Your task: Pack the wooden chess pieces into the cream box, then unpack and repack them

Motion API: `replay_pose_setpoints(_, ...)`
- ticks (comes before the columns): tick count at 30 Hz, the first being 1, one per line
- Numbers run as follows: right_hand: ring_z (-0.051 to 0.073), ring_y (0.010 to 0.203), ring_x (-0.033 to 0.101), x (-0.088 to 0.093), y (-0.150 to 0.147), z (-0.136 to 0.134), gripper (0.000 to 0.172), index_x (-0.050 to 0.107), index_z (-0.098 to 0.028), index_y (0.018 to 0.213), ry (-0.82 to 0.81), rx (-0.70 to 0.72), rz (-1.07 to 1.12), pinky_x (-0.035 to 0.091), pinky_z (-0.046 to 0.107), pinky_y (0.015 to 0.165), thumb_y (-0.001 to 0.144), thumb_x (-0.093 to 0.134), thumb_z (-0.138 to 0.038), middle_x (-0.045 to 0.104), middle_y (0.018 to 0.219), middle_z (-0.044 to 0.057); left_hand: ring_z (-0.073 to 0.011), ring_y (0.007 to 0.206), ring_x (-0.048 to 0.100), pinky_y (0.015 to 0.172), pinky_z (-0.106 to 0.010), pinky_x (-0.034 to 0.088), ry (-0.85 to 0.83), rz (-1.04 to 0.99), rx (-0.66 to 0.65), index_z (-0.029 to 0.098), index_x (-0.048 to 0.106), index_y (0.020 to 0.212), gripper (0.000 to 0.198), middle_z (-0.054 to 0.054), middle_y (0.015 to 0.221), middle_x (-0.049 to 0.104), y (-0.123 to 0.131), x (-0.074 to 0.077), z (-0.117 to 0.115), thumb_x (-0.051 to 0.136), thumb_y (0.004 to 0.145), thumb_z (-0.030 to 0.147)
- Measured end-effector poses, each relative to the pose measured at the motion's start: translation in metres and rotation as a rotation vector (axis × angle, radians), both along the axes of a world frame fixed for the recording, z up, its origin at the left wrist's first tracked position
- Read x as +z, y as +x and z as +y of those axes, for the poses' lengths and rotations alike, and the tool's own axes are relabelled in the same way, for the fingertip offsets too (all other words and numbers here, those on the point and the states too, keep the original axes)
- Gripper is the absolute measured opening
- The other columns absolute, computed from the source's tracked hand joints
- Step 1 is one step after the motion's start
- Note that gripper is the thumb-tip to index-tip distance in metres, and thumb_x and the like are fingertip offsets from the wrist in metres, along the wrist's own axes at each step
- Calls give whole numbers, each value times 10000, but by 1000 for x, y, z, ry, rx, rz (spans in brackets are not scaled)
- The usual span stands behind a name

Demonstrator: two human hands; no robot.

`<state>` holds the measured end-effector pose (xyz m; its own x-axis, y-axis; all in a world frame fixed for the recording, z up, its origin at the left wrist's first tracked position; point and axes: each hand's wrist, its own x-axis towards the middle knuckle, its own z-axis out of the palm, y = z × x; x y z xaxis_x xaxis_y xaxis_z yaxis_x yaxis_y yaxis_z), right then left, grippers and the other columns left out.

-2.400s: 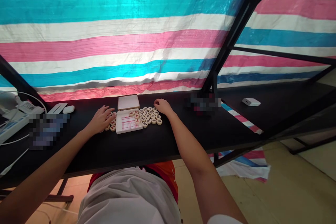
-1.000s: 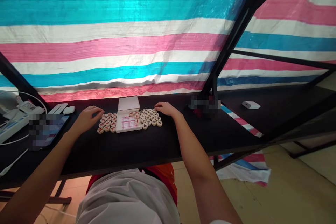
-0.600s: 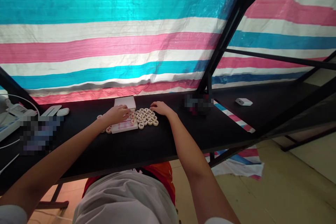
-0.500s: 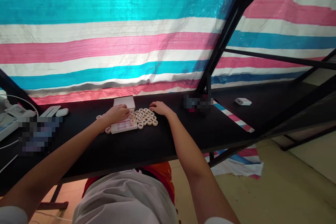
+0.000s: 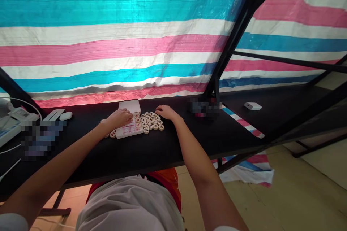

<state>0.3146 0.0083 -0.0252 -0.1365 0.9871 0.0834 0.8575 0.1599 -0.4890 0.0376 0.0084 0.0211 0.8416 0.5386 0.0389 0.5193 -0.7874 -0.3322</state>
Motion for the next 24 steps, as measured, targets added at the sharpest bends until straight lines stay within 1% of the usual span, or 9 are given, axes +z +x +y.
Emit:
replay_pose_setpoints(3,191,959,625,1,0,0,270,684,-188,1038,5,7,-5,462,259,851,857,538,-324,681,1079,64,-240,792,616,695,-331,438,-21,-22,4,124,668,836,240,-135,819,680,-2,0,-1,436,869,175)
replay_pose_setpoints(6,189,944,630,1,-1,0,271,682,-185,1047,-6,-1,-6,465,256,842,858,539,-318,689,1054,63,-248,807,611,703,-334,441,-98,-78,24,139,658,834,198,-135,821,669,-2,0,1,464,831,177)
replay_pose_setpoints(9,189,944,630,1,-1,0,272,683,-184,1048,-13,-7,-11,467,254,837,858,544,-320,691,1049,65,-239,813,600,663,-310,442,-239,-179,77,161,629,901,182,-106,841,657,0,0,4,520,763,206)
replay_pose_setpoints(12,184,940,631,0,-1,1,274,682,-187,1053,-16,-10,-3,464,253,843,858,544,-322,692,1050,62,-197,765,582,632,-277,440,-414,-348,101,177,601,917,228,-61,873,648,-6,6,7,553,710,258)
replay_pose_setpoints(15,185,950,627,0,0,1,279,678,-188,1059,-10,-8,9,462,257,853,858,539,-323,685,1072,61,-156,716,552,637,-261,435,-503,-565,105,180,589,858,198,-26,839,633,-37,17,14,539,730,323)
replay_pose_setpoints(18,192,959,624,0,0,0,281,680,-179,1053,-4,2,0,461,267,859,855,537,-320,682,1079,67,-147,682,530,633,-260,427,-494,-739,243,173,575,817,257,-10,760,598,-89,24,23,580,719,411)
replay_pose_setpoints(20,196,957,624,1,0,-1,287,679,-174,1055,-7,1,-6,462,271,857,855,536,-321,684,1068,72,-157,700,548,644,-262,438,-612,-747,350,176,578,831,331,-10,765,608,-121,23,28,609,697,476)
replay_pose_setpoints(22,196,960,624,2,-1,-2,291,677,-177,1062,-16,-4,-3,462,269,857,858,532,-325,685,1069,71,-172,739,571,673,-264,450,-715,-713,403,187,584,855,376,-8,785,621,-144,19,31,625,672,513)
replay_pose_setpoints(24,195,966,623,3,-1,-3,288,677,-184,1062,-23,-7,1,461,267,861,858,532,-327,681,1082,67,-183,744,580,668,-265,449,-712,-662,477,198,596,872,399,-1,766,623,-158,13,34,629,647,526)
